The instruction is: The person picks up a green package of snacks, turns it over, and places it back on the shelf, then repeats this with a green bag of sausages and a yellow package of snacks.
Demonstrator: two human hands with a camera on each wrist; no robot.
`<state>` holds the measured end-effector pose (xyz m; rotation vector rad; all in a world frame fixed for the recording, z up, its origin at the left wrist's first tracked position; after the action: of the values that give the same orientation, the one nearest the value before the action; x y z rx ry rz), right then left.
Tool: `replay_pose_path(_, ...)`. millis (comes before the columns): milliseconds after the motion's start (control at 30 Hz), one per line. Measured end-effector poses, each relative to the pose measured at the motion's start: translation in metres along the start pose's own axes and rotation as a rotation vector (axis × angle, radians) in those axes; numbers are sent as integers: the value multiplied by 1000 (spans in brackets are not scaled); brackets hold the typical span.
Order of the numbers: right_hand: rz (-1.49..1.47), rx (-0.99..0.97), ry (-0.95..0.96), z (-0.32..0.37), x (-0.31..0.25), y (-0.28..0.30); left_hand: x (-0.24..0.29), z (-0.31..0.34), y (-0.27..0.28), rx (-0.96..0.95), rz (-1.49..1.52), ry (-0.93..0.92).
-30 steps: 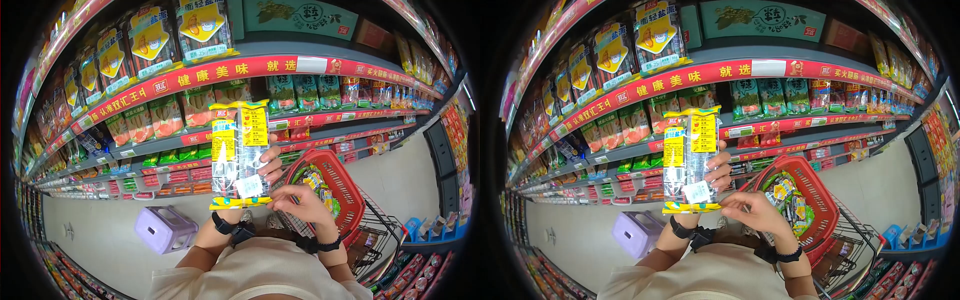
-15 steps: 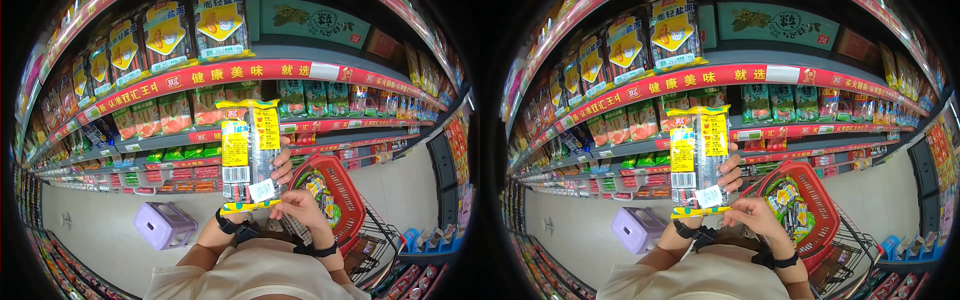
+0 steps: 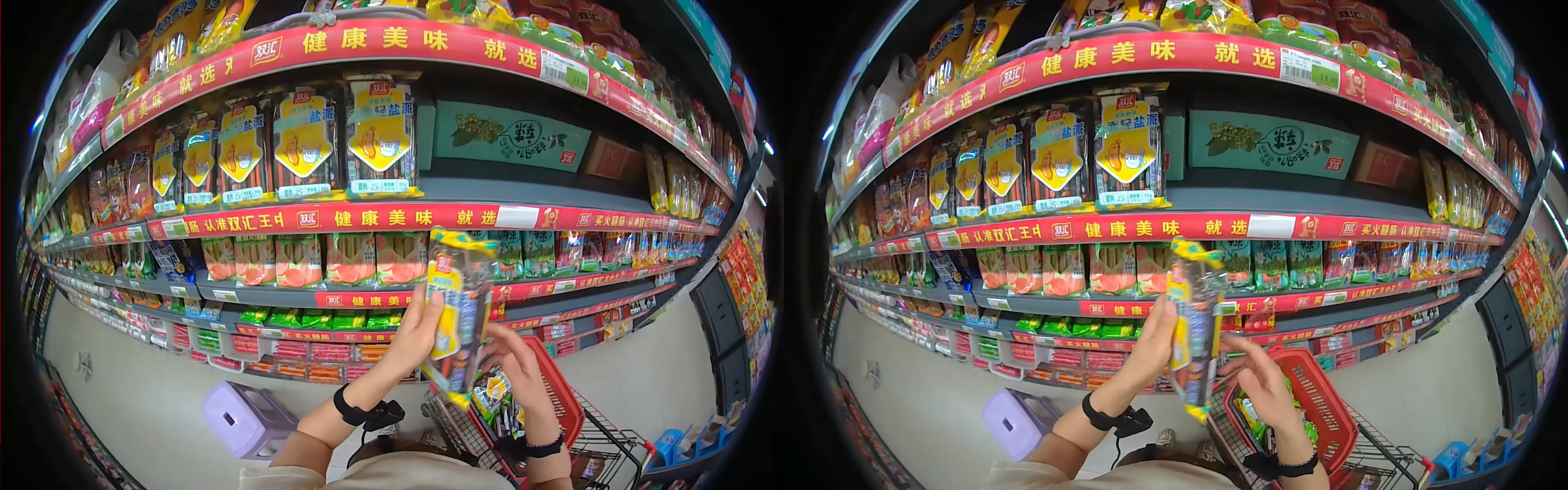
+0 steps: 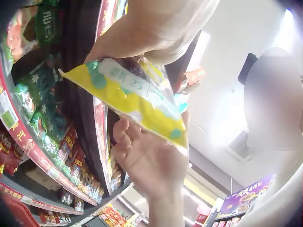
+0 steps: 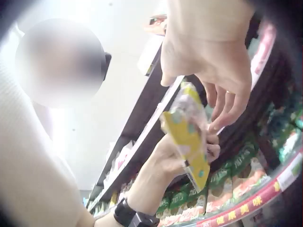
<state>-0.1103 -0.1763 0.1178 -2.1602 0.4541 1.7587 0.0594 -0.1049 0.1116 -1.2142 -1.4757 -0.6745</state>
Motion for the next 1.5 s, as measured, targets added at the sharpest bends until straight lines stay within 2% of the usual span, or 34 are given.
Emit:
replay_pose_path(67,73,38,185,-12,-24,-10,19,-9,-9,-43,36,6)
replay_pose_path(100,77,39,196,-20,-30,-8,26,-14,-14,-79,21,-44)
replay_pose_path(167,425,62,22,-36,-37,0,40,-25,-13,-123,2,-105)
replay_pose_path(200,337,92,100,-46,-39,6,46,-30,-8,-180,-15,-55)
replay_pose_path(233,111,63,49,-53,-52,6,53,-36,-3,-236,-33,-6)
replay_pose_path(300,-54,16,-12,-75,-64,24,73,-49,6,-238,-45,22)
replay_pose_path(367,-170,-21,7,-102,-80,35,102,-64,7,-270,-56,-30)
replay_pose_path(433,-121,-78,78,-132,-98,40,115,-84,10,-268,-159,-265)
replay_pose_path(500,-49,-76,144,-161,-115,41,131,-100,14,-163,-546,-438)
replay_pose_path(567,29,-92,166,-189,-122,48,137,-115,20,-110,-635,-467)
replay_pose_path(633,99,-71,155,-213,-127,50,138,-131,29,109,-1040,-732)
replay_pose_path(667,52,-82,191,-224,-127,48,138,-135,31,110,-1041,-741)
replay_pose_path(733,43,-119,259,-248,-116,56,137,-138,35,259,-1267,-726)
replay_pose_path(767,95,-157,215,-257,-110,56,135,-141,37,336,-1377,-718)
replay_pose_path(833,148,-180,164,-256,-103,54,127,-143,45,343,-1442,-676)
replay_pose_path(933,234,-118,80,-246,-106,50,118,-140,48,408,-1545,-618)
replay_pose_path(967,312,-113,34,-247,-105,52,115,-141,50,400,-1550,-626)
replay_pose_path(1000,354,-136,123,-253,-102,56,113,-143,52,394,-1558,-613)
replay_pose_path(1133,403,-132,72,-253,-99,61,114,-146,48,352,-1693,-589)
replay_pose_path(1233,432,-204,78,-258,-88,67,112,-144,46,350,-1706,-572)
replay_pose_path(1300,632,-64,77,-261,-84,71,112,-145,45,377,-1726,-579)
replay_pose_path(1367,678,22,73,-249,-87,63,109,-146,46,367,-1735,-587)
replay_pose_path(1433,1099,389,315,-230,-95,60,111,-144,47,371,-1673,-640)
replay_pose_path(1467,1054,451,595,-216,-99,58,110,-138,47,359,-1598,-729)
replay_pose_path(1500,1017,475,703,-198,-101,58,113,-131,45,333,-1512,-843)
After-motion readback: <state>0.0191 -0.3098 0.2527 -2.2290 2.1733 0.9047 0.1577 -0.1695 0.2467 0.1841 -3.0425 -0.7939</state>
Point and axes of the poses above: each hand's wrist, its own z-axis away from the middle knuckle, its own y-axis out of the back of the hand, x = y × z, the point moved 3 cm from there along -z, towards the middle knuckle, and after that the axes turned 8 degrees about -x, right-handed, at the moved point
